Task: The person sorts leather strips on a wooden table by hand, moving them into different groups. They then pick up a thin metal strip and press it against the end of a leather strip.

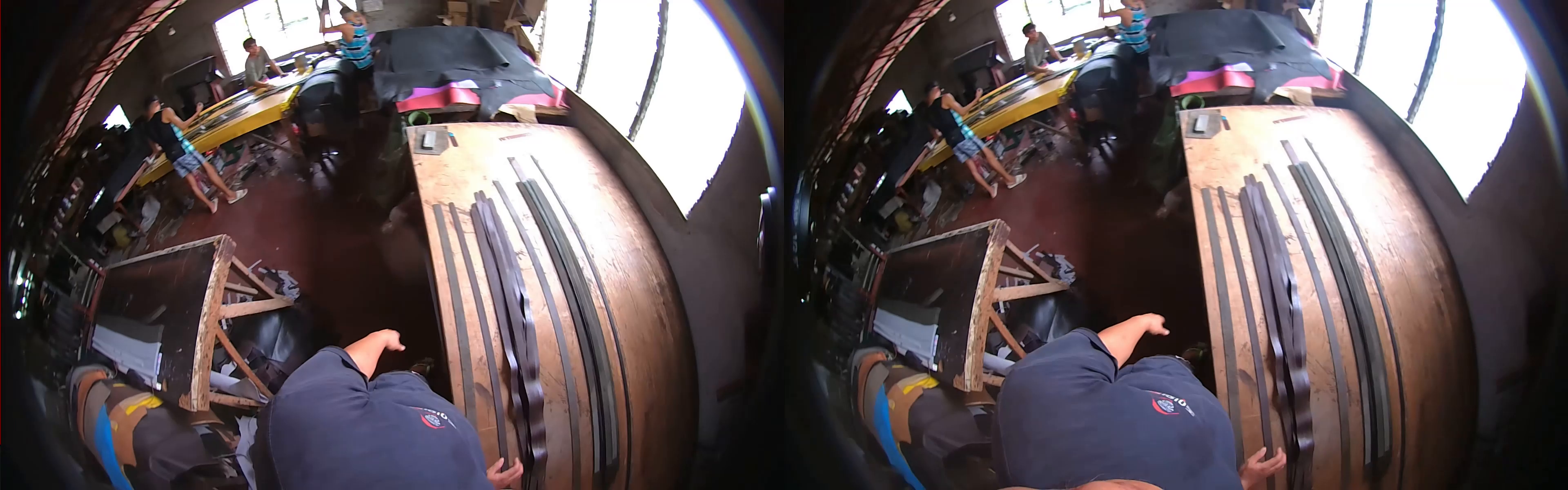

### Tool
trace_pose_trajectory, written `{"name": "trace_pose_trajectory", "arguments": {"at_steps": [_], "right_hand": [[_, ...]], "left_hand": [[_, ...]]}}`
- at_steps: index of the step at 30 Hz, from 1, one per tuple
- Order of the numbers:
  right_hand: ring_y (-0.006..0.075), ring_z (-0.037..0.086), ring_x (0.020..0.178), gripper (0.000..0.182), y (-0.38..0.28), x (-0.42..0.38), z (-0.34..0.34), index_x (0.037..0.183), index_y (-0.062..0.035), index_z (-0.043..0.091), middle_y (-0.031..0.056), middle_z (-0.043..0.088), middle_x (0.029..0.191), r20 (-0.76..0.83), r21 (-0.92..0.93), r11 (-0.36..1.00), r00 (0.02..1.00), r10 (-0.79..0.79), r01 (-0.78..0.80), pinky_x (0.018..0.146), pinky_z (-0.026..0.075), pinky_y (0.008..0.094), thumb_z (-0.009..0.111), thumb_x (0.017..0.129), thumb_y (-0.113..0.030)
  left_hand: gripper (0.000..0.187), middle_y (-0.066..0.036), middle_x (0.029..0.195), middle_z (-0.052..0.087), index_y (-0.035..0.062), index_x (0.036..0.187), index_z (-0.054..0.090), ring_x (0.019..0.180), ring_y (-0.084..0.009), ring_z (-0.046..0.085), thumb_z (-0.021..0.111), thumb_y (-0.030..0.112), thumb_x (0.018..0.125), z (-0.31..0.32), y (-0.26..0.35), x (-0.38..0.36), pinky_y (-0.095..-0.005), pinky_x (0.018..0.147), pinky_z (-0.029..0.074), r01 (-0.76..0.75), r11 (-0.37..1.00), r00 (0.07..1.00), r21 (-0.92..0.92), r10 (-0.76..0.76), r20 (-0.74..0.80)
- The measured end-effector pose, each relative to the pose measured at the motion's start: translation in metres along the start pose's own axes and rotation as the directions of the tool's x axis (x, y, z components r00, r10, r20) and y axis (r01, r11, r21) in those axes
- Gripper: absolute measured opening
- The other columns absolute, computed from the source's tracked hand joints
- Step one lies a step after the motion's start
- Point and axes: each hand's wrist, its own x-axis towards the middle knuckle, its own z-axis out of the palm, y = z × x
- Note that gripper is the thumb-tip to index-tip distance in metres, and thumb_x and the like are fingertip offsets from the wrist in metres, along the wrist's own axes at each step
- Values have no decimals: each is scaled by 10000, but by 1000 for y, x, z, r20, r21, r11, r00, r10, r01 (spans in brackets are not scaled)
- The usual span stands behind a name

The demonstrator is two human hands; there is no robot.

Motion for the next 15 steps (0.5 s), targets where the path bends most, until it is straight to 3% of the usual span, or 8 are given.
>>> {"name": "trace_pose_trajectory", "arguments": {"at_steps": [1,3,5,8,9,11,12,15], "right_hand": [[335,512,1016,336,-7,13,8,1138,-10,524,155,481,1133,59,78,997,998,-12,7,857,430,421,610,858,-174],[308,536,897,363,-31,43,27,1186,45,497,176,482,1111,153,240,970,988,9,-46,755,461,359,578,843,-43],[248,509,778,360,-72,72,38,1191,43,501,165,489,1083,215,332,943,976,-34,-40,649,444,321,572,843,-14],[215,501,758,346,-120,103,70,1178,19,521,144,502,1059,250,417,907,952,-176,58,624,432,293,584,838,6],[208,502,753,343,-139,113,78,1174,9,529,136,508,1051,251,441,890,937,-242,112,623,431,290,588,836,14],[214,535,753,344,-167,130,106,1166,-6,544,134,522,1045,251,515,843,913,-322,155,627,448,294,606,829,7],[225,555,778,334,-190,139,110,1158,-8,549,145,528,1055,317,496,857,890,-328,139,650,475,304,608,829,-2],[265,569,690,360,-238,165,147,1161,-30,553,163,547,1046,250,493,805,833,-493,329,622,498,348,628,809,-6]], "left_hand": [[549,-183,1185,639,46,1114,685,1158,-328,582,599,525,860,16,-25,0,-420,980,466,25,999,998,44,-28,62],[522,-165,1199,635,83,1090,703,1173,-325,571,585,542,872,30,-63,-30,-418,979,464,132,991,991,18,-132,-14],[537,-167,1247,606,86,1145,676,1198,-334,551,578,544,883,39,-94,-45,-415,982,461,317,944,946,-89,-322,-44],[563,-171,1283,581,71,1179,652,1219,-342,532,580,546,885,45,-127,-48,-411,988,458,457,848,877,-270,-480,-25],[563,-171,1283,581,71,1179,652,1219,-342,532,580,546,885,37,-126,-49,-411,988,458,453,848,878,-276,-477,-24],[592,-183,1307,558,48,1204,629,1231,-349,519,593,543,881,2,-111,-53,-408,1003,448,444,754,864,-484,-504,7],[626,-198,1296,562,20,1200,623,1230,-353,518,598,553,873,-13,-109,-37,-406,1011,443,410,778,882,-477,-471,-9],[583,-254,1246,574,-21,1176,617,1193,-379,539,607,475,869,-52,-102,41,-431,983,463,169,839,907,-517,-338,-252]]}}
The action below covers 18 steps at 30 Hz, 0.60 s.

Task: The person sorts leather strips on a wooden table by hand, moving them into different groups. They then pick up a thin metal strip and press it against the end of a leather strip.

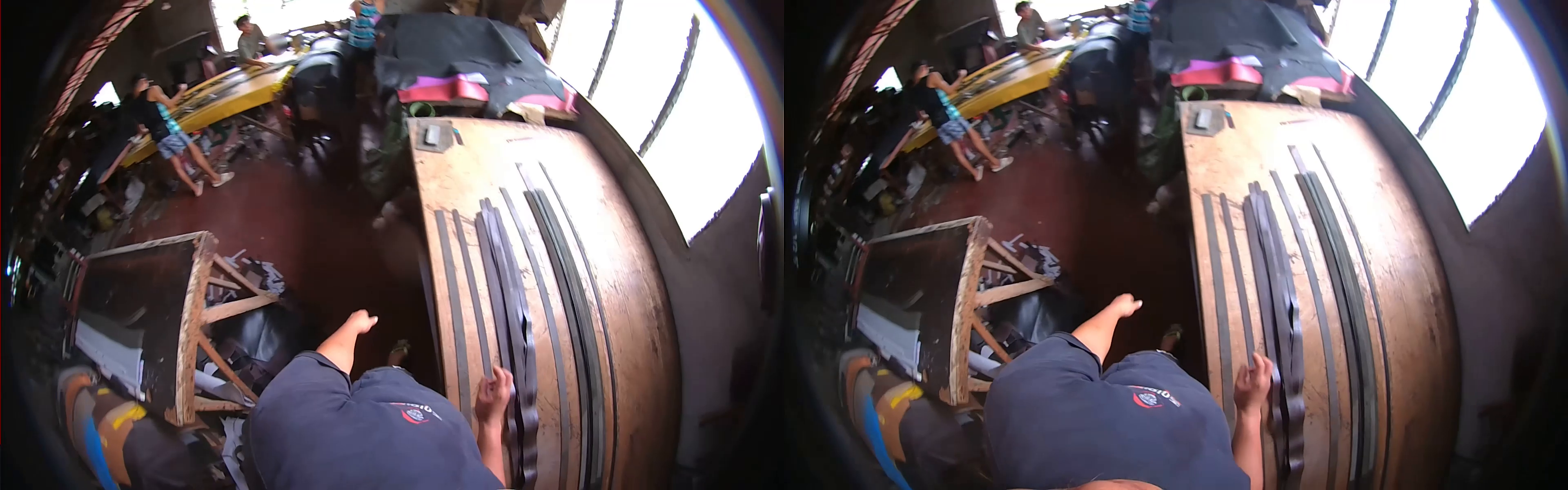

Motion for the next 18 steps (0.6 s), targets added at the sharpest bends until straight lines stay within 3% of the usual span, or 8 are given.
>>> {"name": "trace_pose_trajectory", "arguments": {"at_steps": [2,5,9,16,18], "right_hand": [[281,602,762,383,-5,37,24,1176,-56,559,160,556,1073,62,-43,999,998,-16,19,652,526,348,654,806,-22],[279,615,813,345,-10,93,62,1164,-44,576,152,556,1100,149,-54,996,985,85,-78,687,535,344,651,828,-41],[305,611,928,337,-11,160,112,1168,-36,578,159,557,1120,256,-137,972,941,220,-190,735,524,359,653,843,-87],[362,567,1039,365,22,271,209,1193,-22,572,184,548,1145,304,-213,966,929,211,-149,870,480,422,642,859,-153],[362,553,1061,374,28,297,236,1200,-19,570,186,543,1157,316,-242,960,924,216,-142,890,471,422,640,860,-160]], "left_hand": [[602,-266,1212,587,-17,1231,548,1166,-409,546,590,471,881,-18,51,28,-460,974,462,-94,978,993,-184,79,-87],[672,-274,1370,456,23,1379,412,1294,-403,422,556,478,905,-28,117,96,-453,1057,380,-296,893,926,-339,182,-330],[721,-270,1391,396,25,1421,324,1309,-400,388,564,467,904,-66,199,139,-424,1065,364,-406,820,861,-404,195,-470],[808,-296,1415,348,34,1473,201,1301,-416,393,540,500,907,-101,263,219,-451,1070,350,-241,790,907,-564,-24,-420],[806,-303,1413,349,27,1472,198,1296,-423,397,500,530,919,-116,277,227,-452,1068,350,-58,728,925,-683,-218,-311]]}}
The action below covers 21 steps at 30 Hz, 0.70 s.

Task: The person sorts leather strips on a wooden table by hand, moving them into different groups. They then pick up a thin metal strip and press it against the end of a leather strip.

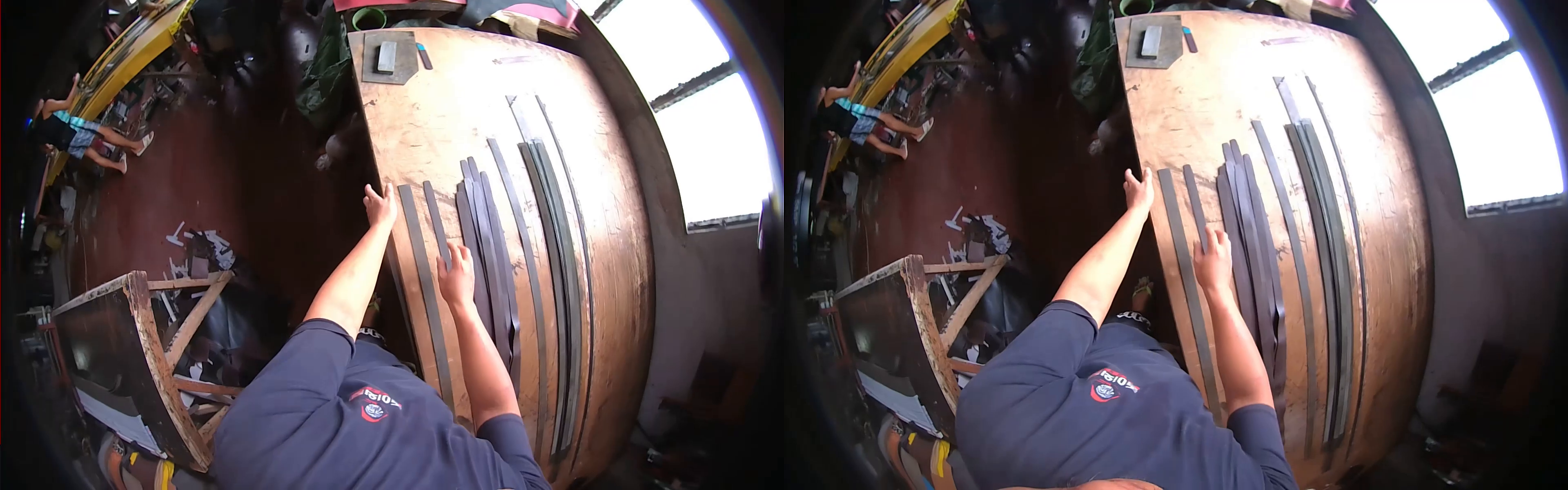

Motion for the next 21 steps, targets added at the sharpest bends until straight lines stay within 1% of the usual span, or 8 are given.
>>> {"name": "trace_pose_trajectory", "arguments": {"at_steps": [4,10,12,14,16,18,19,21], "right_hand": [[364,512,1084,460,-7,60,31,1263,-21,526,176,525,1174,-21,-121,991,998,-67,64,913,449,417,644,835,-144],[353,566,979,428,2,103,41,1239,-7,529,187,563,1056,61,-213,953,976,-209,217,801,509,403,611,833,-113],[355,597,900,410,9,106,44,1230,9,528,193,593,1009,77,-234,947,975,-206,219,770,521,399,591,839,-96],[371,612,839,417,22,111,47,1240,26,512,211,612,1008,0,-67,977,980,-201,201,743,530,411,564,835,-62],[300,615,713,385,22,113,45,1242,28,525,180,627,898,-63,56,967,967,-246,250,688,521,363,541,863,-32],[168,556,656,352,3,105,30,1245,12,553,100,591,785,214,451,866,968,131,-217,629,481,297,549,895,-22],[83,482,660,320,4,99,38,1234,0,579,27,544,738,207,566,781,963,174,-263,605,436,248,563,916,-25],[71,492,708,320,3,87,49,1242,1,578,-2,557,799,240,692,654,952,190,-306,634,438,225,559,923,-15]], "left_hand": [[741,-292,1391,385,40,1478,215,1255,-433,440,417,527,958,15,7,5,-455,1040,381,-51,998,999,31,51,7],[650,-260,1356,445,59,1470,259,1215,-418,477,383,473,984,20,5,0,-467,1018,403,-42,992,997,116,50,-65],[648,-266,1361,438,41,1464,258,1230,-422,462,383,462,987,23,-2,3,-459,1025,396,-140,984,985,107,149,-87],[645,-268,1364,434,35,1462,257,1235,-423,457,384,455,989,24,-4,3,-455,1028,393,-125,986,987,111,134,-85],[642,-271,1367,430,29,1461,256,1240,-425,452,384,448,991,24,-2,6,-451,1030,391,-122,986,988,115,132,-82],[634,-277,1372,424,31,1456,262,1236,-428,456,390,443,991,23,-3,4,-450,1027,391,-150,983,984,104,159,-79],[634,-277,1372,424,31,1456,262,1236,-428,456,390,443,991,23,-4,4,-450,1027,391,-145,983,985,111,154,-78],[556,-283,1326,480,26,1416,313,1208,-430,493,429,370,995,23,-4,5,-459,994,419,-175,983,979,60,180,-93]]}}
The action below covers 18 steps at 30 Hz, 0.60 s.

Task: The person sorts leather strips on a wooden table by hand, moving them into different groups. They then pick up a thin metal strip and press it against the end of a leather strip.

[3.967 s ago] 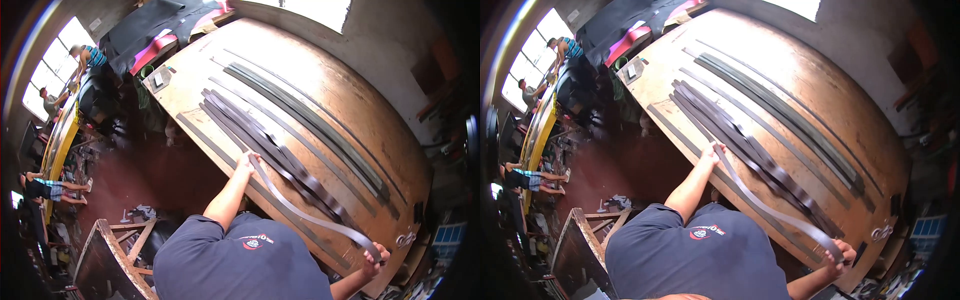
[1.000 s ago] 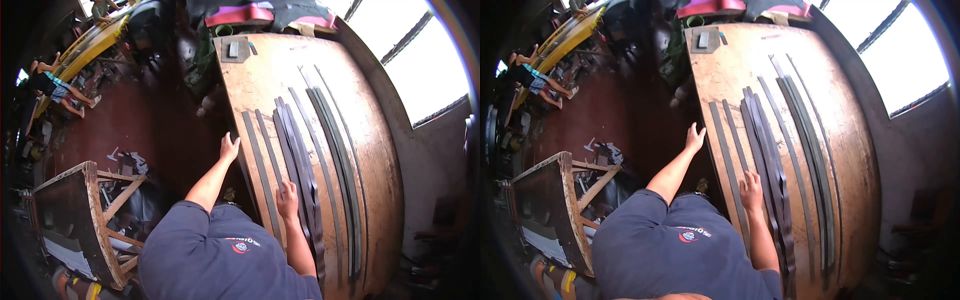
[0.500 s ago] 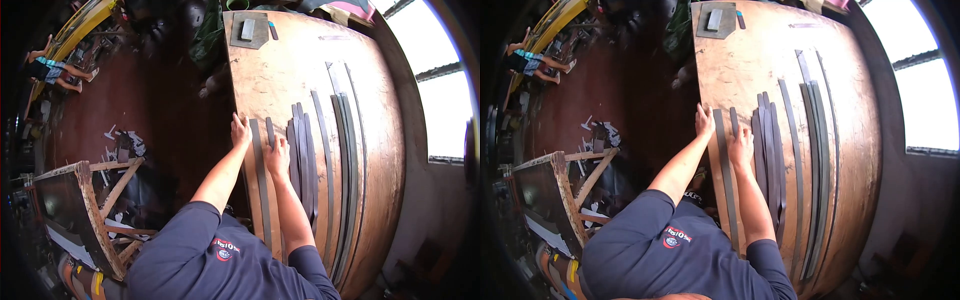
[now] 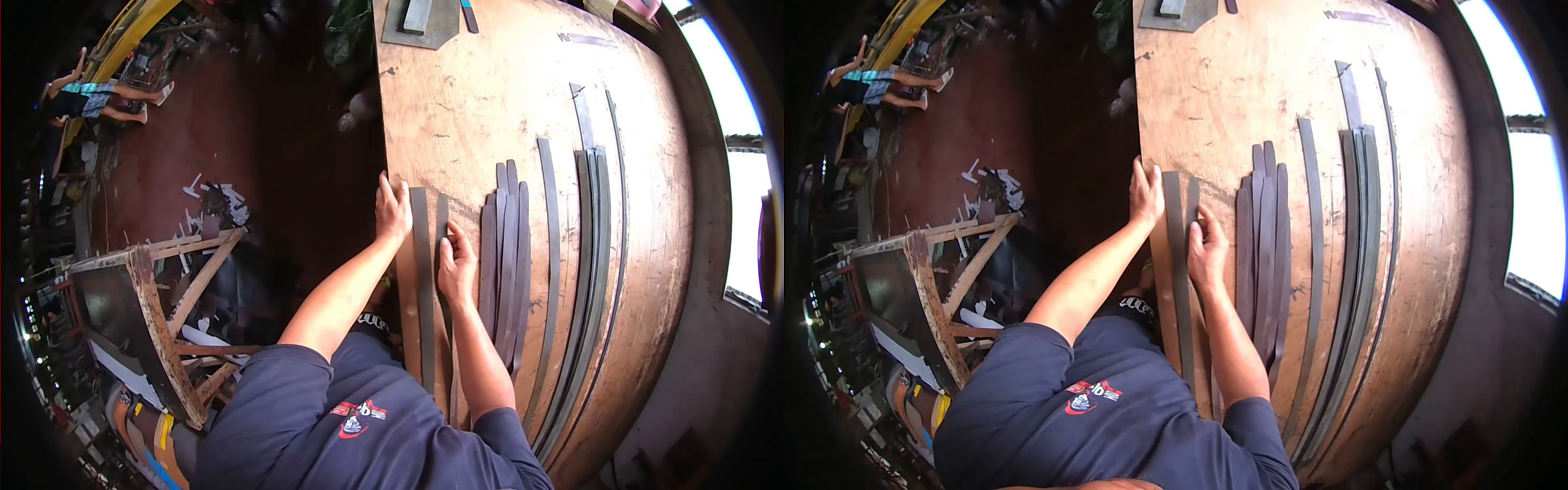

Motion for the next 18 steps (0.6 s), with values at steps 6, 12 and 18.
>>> {"name": "trace_pose_trajectory", "arguments": {"at_steps": [6,12,18], "right_hand": [[59,498,807,348,26,-9,23,1282,0,553,-9,576,926,88,49,999,996,-15,10,739,435,201,557,934,-1],[70,513,831,330,29,-5,25,1264,-4,573,1,590,933,63,40,999,998,0,-3,775,446,214,563,934,-13],[64,507,825,317,28,-1,25,1249,-12,589,-5,588,925,69,34,999,997,14,-16,762,439,207,572,933,-25]], "left_hand": [[610,-284,1334,462,25,1431,291,1207,-431,489,442,408,981,-4,3,-2,-456,996,417,8,1000,1000,-8,-7,17],[678,-281,1348,438,27,1456,254,1212,-435,474,441,461,969,-1,-3,0,-461,1008,404,3,1000,1000,-8,-3,21],[699,-272,1354,432,38,1463,243,1217,-430,468,452,476,960,-2,-3,0,-463,1011,399,14,999,999,-31,-13,41]]}}
